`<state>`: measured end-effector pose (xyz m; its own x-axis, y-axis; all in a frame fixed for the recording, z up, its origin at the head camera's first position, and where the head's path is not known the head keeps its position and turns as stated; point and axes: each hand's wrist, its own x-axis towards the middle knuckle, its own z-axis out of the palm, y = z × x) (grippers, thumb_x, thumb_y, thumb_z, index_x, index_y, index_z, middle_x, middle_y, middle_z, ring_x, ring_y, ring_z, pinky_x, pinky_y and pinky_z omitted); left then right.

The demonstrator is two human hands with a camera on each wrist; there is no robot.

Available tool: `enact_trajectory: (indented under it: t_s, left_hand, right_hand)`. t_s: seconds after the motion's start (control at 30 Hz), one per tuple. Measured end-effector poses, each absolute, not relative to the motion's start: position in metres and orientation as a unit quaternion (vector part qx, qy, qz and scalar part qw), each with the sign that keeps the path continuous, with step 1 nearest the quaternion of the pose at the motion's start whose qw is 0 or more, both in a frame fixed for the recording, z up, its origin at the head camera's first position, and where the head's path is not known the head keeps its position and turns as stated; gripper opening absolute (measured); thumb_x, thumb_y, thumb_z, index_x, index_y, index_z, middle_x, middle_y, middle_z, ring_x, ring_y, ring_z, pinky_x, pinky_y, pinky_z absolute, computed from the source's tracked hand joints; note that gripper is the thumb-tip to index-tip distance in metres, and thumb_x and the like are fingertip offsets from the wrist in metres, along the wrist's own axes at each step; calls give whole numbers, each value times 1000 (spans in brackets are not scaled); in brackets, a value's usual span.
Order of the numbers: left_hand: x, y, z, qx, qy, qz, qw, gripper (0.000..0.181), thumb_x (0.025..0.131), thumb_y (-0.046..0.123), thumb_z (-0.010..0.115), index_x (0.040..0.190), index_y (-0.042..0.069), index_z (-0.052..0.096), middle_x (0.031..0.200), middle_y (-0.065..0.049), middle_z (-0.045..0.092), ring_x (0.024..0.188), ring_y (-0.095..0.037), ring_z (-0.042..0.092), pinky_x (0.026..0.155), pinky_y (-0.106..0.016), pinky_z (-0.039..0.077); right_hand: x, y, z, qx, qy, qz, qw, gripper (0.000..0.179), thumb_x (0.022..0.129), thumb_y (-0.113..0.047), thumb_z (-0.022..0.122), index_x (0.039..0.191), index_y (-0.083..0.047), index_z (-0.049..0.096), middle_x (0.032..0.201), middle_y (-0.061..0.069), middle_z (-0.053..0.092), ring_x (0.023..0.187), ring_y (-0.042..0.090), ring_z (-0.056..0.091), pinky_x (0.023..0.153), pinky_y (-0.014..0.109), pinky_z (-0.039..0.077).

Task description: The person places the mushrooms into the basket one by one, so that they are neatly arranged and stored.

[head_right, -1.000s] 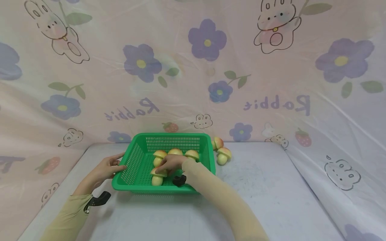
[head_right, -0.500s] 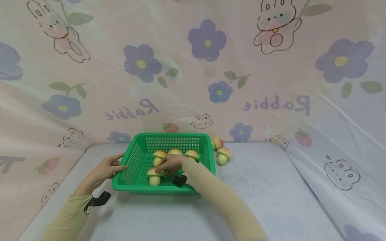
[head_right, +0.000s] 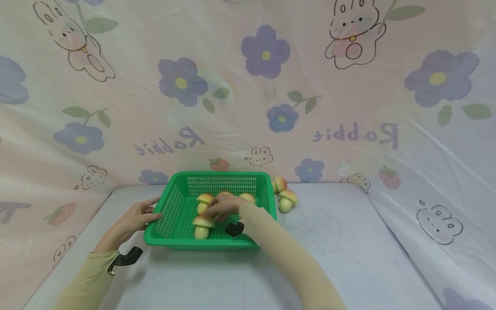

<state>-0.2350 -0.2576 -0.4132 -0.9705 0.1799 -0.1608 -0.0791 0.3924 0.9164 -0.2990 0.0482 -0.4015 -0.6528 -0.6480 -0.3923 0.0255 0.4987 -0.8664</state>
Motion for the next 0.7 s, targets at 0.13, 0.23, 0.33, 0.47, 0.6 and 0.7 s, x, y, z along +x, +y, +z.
enact_trajectory:
  t_s: [0.13, 0.23, 0.33, 0.47, 0.6, 0.7]
  left_hand:
    - [-235, -257, -412, 32, 830, 544, 119, 72, 94, 12, 61, 153, 5, 21, 85, -13, 56, 68, -20, 60, 57, -33, 53]
    - [-234, -257, -411, 32, 832, 541, 121, 71, 94, 12, 61, 153, 5, 21, 84, -12, 55, 67, -20, 60, 57, -32, 53]
    - [-235, -256, -411, 35, 831, 542, 123, 71, 94, 12, 61, 153, 4, 20, 84, -12, 55, 67, -20, 59, 57, -32, 53]
    - [-235, -255, -411, 36, 833, 539, 122, 72, 94, 11, 61, 153, 4, 20, 84, -12, 54, 67, -19, 59, 57, -32, 53]
    - [-234, -254, -411, 32, 835, 537, 116, 72, 93, 10, 61, 152, 4, 20, 83, -12, 54, 66, -19, 58, 55, -32, 52]
    - [-234, -253, -411, 36, 832, 542, 112, 72, 93, 8, 61, 152, 4, 20, 84, -14, 55, 65, -20, 59, 55, -32, 52]
  right_hand:
    - [-303, 57, -393, -202, 769, -480, 370, 47, 93, -21, 64, 131, 4, 51, 124, 21, 55, 109, 39, 57, 91, 51, 47]
    - [-304, 65, -388, -206, 767, -481, 372, 52, 94, -23, 62, 135, 4, 47, 125, 22, 56, 112, 40, 55, 93, 50, 46]
    - [-304, 74, -381, -211, 769, -480, 365, 53, 95, -24, 61, 137, 4, 46, 122, 18, 58, 114, 39, 54, 92, 47, 47]
    - [-302, 85, -371, -219, 768, -486, 354, 51, 96, -26, 61, 137, 1, 48, 127, 12, 55, 117, 37, 53, 88, 41, 51]
    - [-298, 100, -359, -224, 767, -495, 342, 47, 95, -29, 61, 135, -6, 51, 129, 12, 54, 116, 35, 54, 87, 37, 51]
    - [-295, 113, -352, -227, 769, -500, 326, 46, 94, -31, 62, 133, -10, 52, 129, 11, 55, 112, 30, 57, 87, 37, 51]
